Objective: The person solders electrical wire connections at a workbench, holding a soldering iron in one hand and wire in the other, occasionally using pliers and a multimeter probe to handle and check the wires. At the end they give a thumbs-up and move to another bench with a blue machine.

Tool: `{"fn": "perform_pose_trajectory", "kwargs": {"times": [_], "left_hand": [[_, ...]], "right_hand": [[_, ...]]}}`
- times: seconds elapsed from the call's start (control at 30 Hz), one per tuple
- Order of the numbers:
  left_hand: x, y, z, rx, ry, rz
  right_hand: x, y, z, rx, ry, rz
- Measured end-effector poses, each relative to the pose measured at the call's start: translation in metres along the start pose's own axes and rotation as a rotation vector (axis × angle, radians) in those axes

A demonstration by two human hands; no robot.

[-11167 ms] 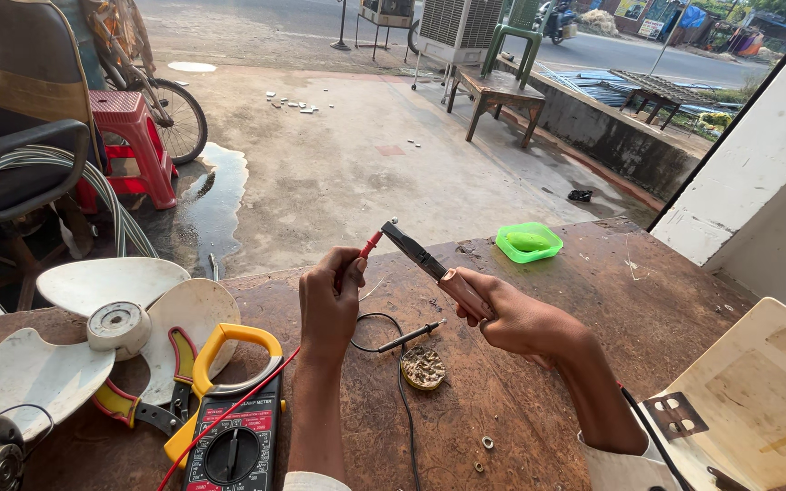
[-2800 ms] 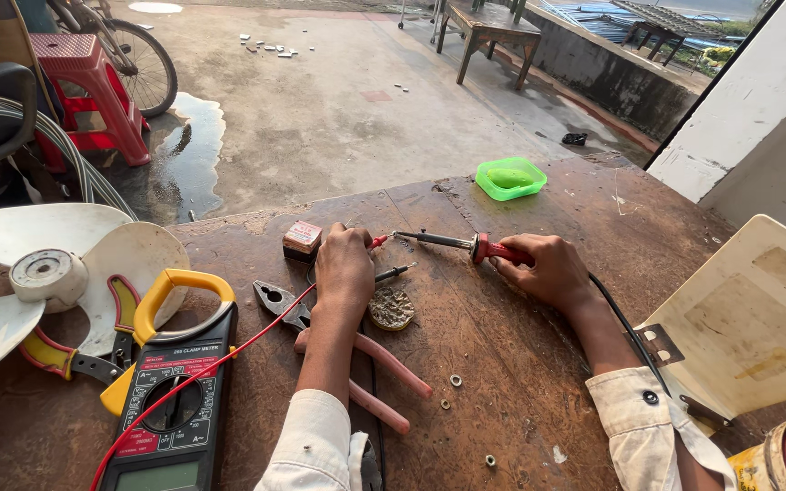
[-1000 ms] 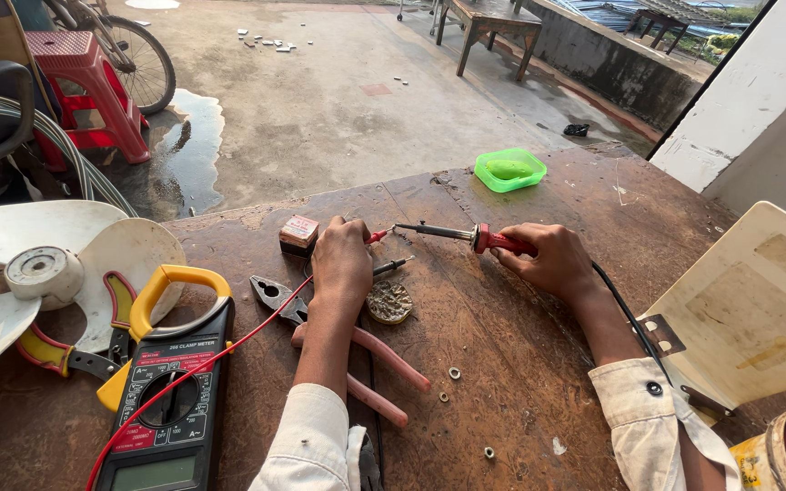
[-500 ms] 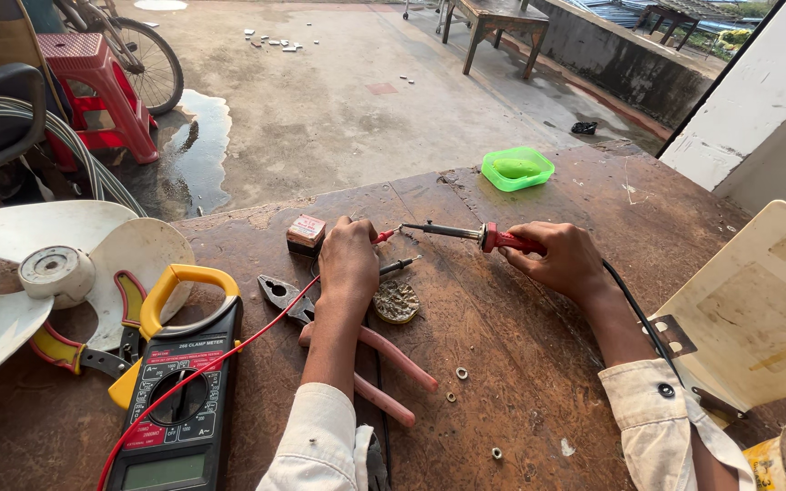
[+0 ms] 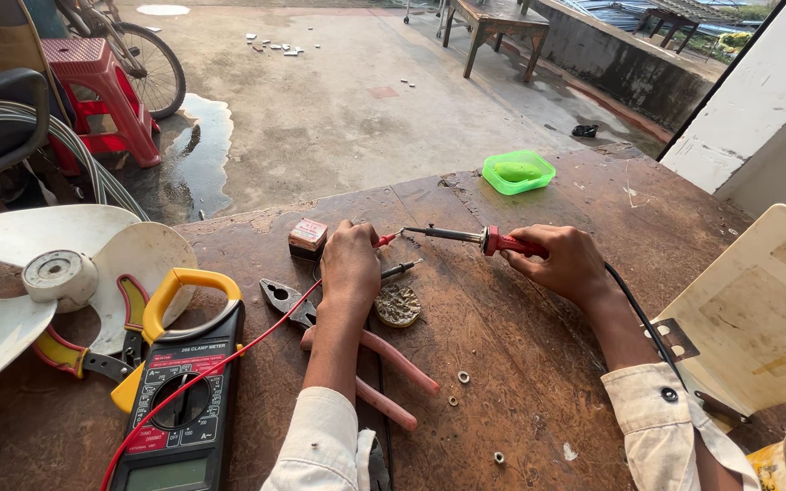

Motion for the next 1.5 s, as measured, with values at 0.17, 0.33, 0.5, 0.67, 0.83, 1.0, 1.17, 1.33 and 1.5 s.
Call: {"fn": "perform_pose_trajectory", "kwargs": {"times": [0.17, 0.33, 0.5, 0.67, 0.83, 1.0, 1.17, 1.33, 1.5], "left_hand": [[0.0, 0.0, 0.0, -0.003, -0.003, -0.001], [0.0, 0.0, 0.0, 0.005, -0.005, -0.007], [0.0, 0.0, 0.0, 0.009, -0.016, -0.017], [-0.001, -0.001, 0.001, 0.015, -0.005, -0.013], [-0.001, -0.002, 0.001, 0.008, 0.001, -0.003], [-0.001, -0.003, 0.001, 0.01, -0.001, -0.002], [-0.001, -0.002, 0.001, 0.009, -0.006, -0.008], [-0.002, -0.004, 0.002, 0.009, 0.01, 0.005], [-0.001, -0.003, 0.002, 0.005, -0.008, -0.01]], "right_hand": [[0.001, 0.0, -0.001, 0.011, -0.014, -0.005], [0.001, -0.001, -0.003, -0.008, -0.025, 0.004], [0.0, -0.001, -0.002, 0.0, -0.006, -0.001], [0.001, 0.001, 0.002, 0.026, 0.04, -0.018], [0.001, 0.002, 0.003, 0.014, 0.064, -0.032], [-0.001, -0.002, -0.002, 0.007, 0.011, 0.0], [0.001, 0.002, -0.003, 0.029, 0.036, -0.013], [0.002, 0.002, -0.002, 0.032, 0.051, -0.026], [0.0, 0.0, -0.002, 0.025, 0.038, -0.001]]}}
Point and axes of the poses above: each hand's wrist, its own x-axis away from the middle knuckle, its own y-axis out of the back of the hand, z = x × y, the point moved 10 cm from there along -x, towards the middle knuckle, and after that the axes turned 1 degree about z, right-handed, at the moved point
